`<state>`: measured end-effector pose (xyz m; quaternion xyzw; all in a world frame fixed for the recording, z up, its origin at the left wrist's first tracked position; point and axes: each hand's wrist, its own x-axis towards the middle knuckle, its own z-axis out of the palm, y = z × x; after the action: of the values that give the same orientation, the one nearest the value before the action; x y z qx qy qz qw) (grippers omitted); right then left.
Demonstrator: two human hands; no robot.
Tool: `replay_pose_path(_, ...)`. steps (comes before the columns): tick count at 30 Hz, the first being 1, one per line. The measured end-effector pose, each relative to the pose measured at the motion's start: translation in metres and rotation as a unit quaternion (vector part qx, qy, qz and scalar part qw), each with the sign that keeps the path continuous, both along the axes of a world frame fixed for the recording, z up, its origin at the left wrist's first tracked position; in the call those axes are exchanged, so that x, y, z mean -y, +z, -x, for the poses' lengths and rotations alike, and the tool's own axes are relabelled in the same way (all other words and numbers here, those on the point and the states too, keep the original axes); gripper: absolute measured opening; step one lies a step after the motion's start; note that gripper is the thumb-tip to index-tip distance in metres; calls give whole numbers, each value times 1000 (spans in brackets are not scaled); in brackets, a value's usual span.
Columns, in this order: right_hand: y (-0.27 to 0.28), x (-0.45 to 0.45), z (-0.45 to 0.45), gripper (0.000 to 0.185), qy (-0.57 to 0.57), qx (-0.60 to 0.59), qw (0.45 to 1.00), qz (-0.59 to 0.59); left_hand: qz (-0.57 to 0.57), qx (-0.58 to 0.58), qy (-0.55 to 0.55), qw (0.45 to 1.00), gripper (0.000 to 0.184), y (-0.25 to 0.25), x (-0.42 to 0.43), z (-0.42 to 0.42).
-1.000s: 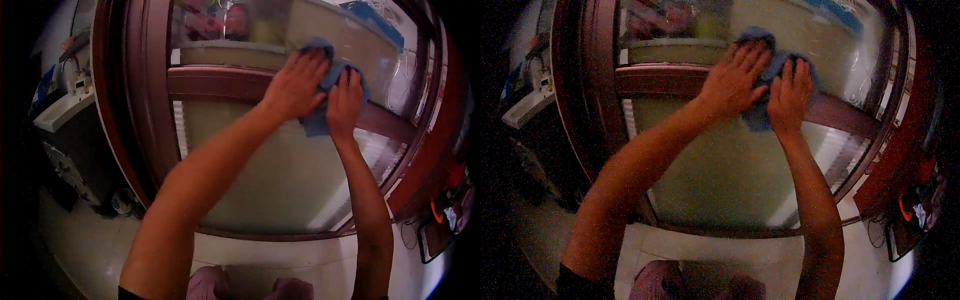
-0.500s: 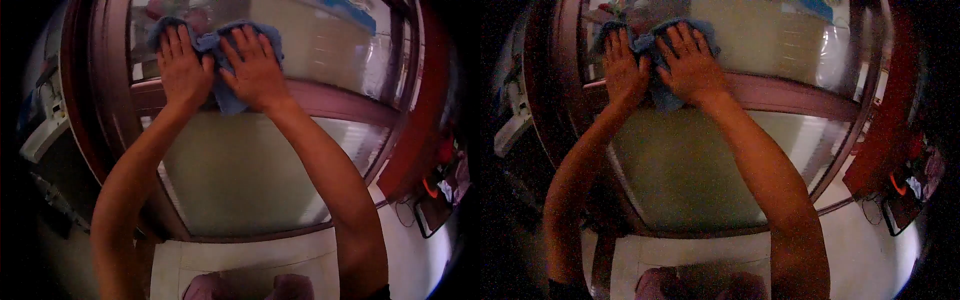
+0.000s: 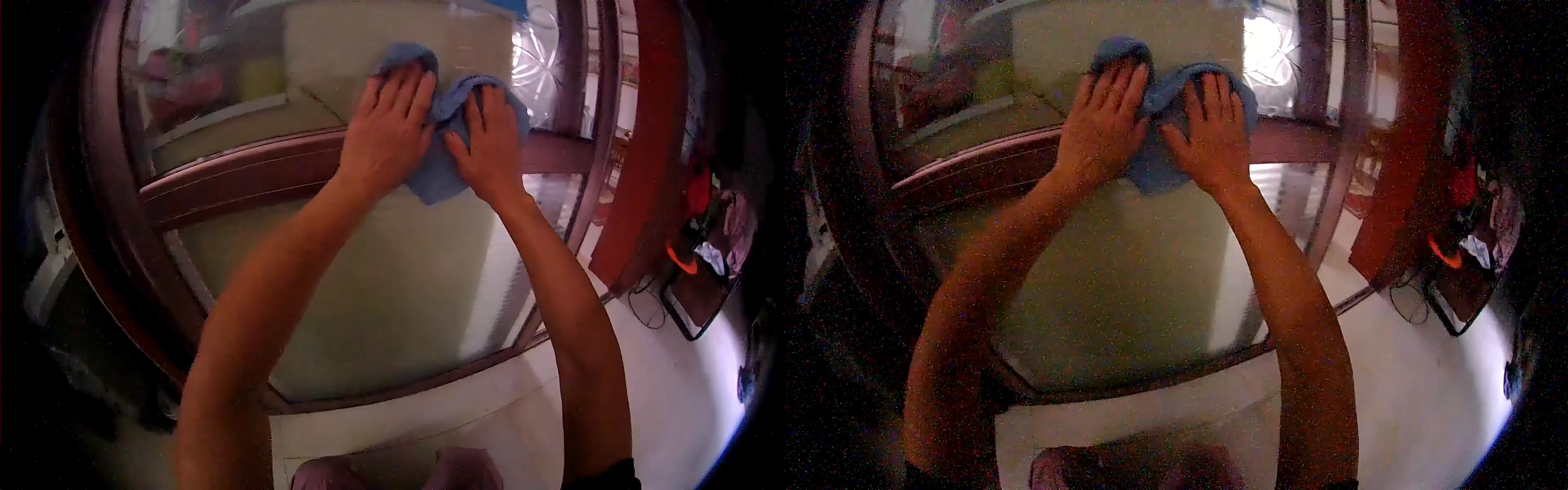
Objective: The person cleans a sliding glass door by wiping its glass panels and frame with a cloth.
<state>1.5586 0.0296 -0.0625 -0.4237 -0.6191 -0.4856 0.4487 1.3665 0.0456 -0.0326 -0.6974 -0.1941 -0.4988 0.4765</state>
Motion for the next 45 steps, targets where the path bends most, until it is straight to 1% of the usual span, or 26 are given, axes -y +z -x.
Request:
replay_pose_path(6,-33,22,-75,67,-24,-18,998,60,-6,-122,5,993,49,-26,5,-66)
replay_pose_path(9,-41,34,-102,67,-22,-33,997,69,-1,-144,-12,990,47,-30,8,-101)
replay_pose_path(12,-38,37,-124,66,-31,-32,997,69,8,-147,-3,989,45,-28,15,-126)
replay_pose_path(15,-37,41,-142,65,-37,-22,997,65,62,-181,-68,979,53,-28,11,-144)
replay_pose_path(17,-37,41,-149,63,-32,-9,998,50,42,-178,-82,980,51,-29,13,-152)
replay_pose_path(18,-37,41,-154,64,-38,-19,997,61,30,-178,-88,980,50,-30,14,-156)
replay_pose_path(21,-38,40,-171,67,-66,-58,991,100,61,-177,-65,980,47,-34,12,-173)
replay_pose_path(24,-35,39,-195,68,-93,-97,983,127,61,-198,-76,975,45,-33,6,-192)
replay_pose_path(27,-27,37,-224,70,-103,-99,979,146,46,-204,-36,977,47,-27,4,-220)
replay_pose_path(29,-28,42,-237,73,-127,-99,971,176,29,-178,-42,983,50,-33,-2,-239)
replay_pose_path(30,-32,39,-248,75,-108,-99,973,178,21,-165,-45,985,52,-37,-4,-246)
replay_pose_path(33,-54,25,-256,77,-81,-124,982,120,0,-140,-52,989,57,-48,-11,-254)
replay_pose_path(34,-59,18,-255,77,-94,-122,982,110,-2,-144,-36,989,59,-51,-11,-252)
replay_pose_path(37,-87,15,-242,74,-124,-181,966,135,-32,-177,10,984,60,-62,-8,-245)
replay_pose_path(38,-93,23,-229,71,-95,-210,964,130,-25,-194,33,980,58,-71,-7,-244)
replay_pose_path(40,-130,19,-225,70,-132,-204,962,124,-13,-227,76,971,54,-95,-6,-245)
replay_pose_path(41,-144,21,-220,69,-151,-201,960,119,18,-243,86,966,55,-106,-1,-245)
replay_pose_path(42,-157,23,-214,68,-145,-204,963,102,48,-259,95,960,55,-117,4,-246)
replay_pose_path(43,-171,27,-212,68,-168,-197,959,118,80,-275,105,952,55,-129,6,-246)
replay_pose_path(45,-204,29,-210,69,-214,-180,948,149,70,-290,97,950,54,-159,-4,-248)
